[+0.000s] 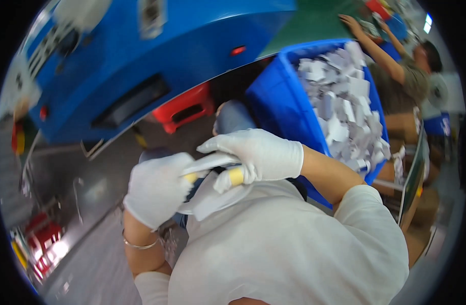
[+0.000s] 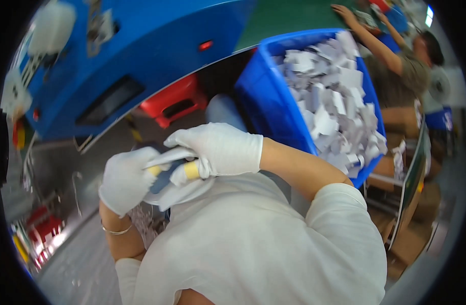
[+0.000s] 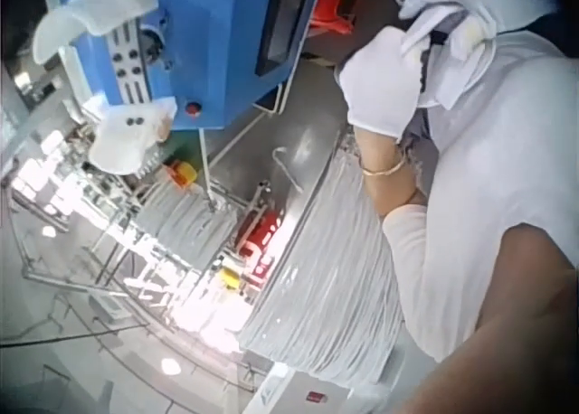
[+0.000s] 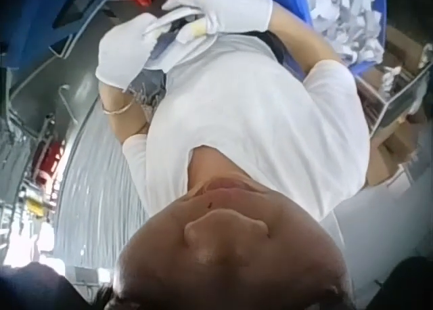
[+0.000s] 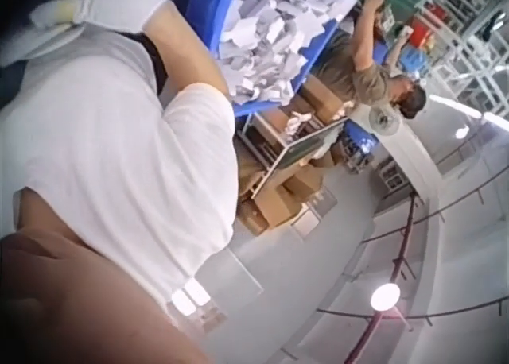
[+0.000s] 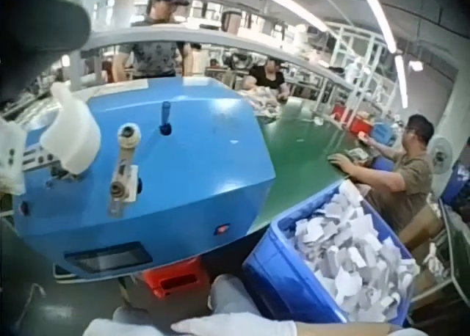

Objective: The worker is taking fiber optic cables, inserting them into a testing or processing machine, and then placing them into plastic cases and blue bins.

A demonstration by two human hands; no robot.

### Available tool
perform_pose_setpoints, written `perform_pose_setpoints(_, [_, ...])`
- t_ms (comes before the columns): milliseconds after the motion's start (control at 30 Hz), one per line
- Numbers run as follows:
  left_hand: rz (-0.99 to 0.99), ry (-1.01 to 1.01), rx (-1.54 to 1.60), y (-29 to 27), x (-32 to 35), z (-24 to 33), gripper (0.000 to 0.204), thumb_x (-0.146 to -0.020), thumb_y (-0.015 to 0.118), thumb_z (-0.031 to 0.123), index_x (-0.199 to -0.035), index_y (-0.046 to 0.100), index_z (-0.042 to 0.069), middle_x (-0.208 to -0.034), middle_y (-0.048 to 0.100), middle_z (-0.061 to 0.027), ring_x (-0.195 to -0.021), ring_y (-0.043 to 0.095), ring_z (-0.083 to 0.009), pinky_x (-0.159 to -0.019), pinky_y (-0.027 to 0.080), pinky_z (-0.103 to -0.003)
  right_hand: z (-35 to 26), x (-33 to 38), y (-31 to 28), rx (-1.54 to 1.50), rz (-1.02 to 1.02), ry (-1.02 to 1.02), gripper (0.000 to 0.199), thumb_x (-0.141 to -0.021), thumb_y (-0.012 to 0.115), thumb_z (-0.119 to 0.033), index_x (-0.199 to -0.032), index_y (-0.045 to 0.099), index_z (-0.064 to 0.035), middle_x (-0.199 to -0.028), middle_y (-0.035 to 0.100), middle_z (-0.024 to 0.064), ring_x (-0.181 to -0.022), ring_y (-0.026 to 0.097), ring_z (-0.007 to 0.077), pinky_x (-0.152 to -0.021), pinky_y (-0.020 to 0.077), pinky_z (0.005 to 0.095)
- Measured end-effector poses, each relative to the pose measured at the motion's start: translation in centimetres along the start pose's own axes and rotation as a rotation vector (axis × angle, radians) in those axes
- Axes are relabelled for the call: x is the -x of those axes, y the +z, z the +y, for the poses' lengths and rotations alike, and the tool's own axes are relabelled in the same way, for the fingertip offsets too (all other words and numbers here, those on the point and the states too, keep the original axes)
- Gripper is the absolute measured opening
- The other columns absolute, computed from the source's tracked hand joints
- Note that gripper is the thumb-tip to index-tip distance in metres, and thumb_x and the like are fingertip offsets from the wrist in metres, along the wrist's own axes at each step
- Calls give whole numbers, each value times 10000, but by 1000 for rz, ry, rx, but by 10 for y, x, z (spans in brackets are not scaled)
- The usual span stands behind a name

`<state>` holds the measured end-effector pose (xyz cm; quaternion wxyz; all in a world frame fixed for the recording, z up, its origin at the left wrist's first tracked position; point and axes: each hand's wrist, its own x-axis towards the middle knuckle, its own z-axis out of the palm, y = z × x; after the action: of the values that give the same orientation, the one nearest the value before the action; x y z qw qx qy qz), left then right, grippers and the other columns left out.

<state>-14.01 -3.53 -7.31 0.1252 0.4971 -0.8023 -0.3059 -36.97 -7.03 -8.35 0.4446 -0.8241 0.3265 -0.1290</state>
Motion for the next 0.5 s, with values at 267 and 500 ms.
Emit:
perform_pose_setpoints(267, [67, -36, 374, 11, -26, -3, 569, -766, 726, 281, -1252, 531, 60, -1119, 611, -131, -898, 627, -207, -790, 496, -309, 40, 60, -121, -326, 300, 740, 262, -792, 667, -249, -884, 626, -7, -642, 584, 38, -389, 521, 102, -345, 406, 236])
perform_pose_setpoints(500, [-58, -297, 646, 16, -19, -8, 501, -821, 677, 164, -1262, 508, -1, -1095, 614, -130, -889, 594, -133, -795, 481, -261, 164, 104, -267, -855, 1248, 416, 351, -920, 543, -373, -1046, 558, -45, -890, 609, 101, -778, 613, 181, -625, 502, 310])
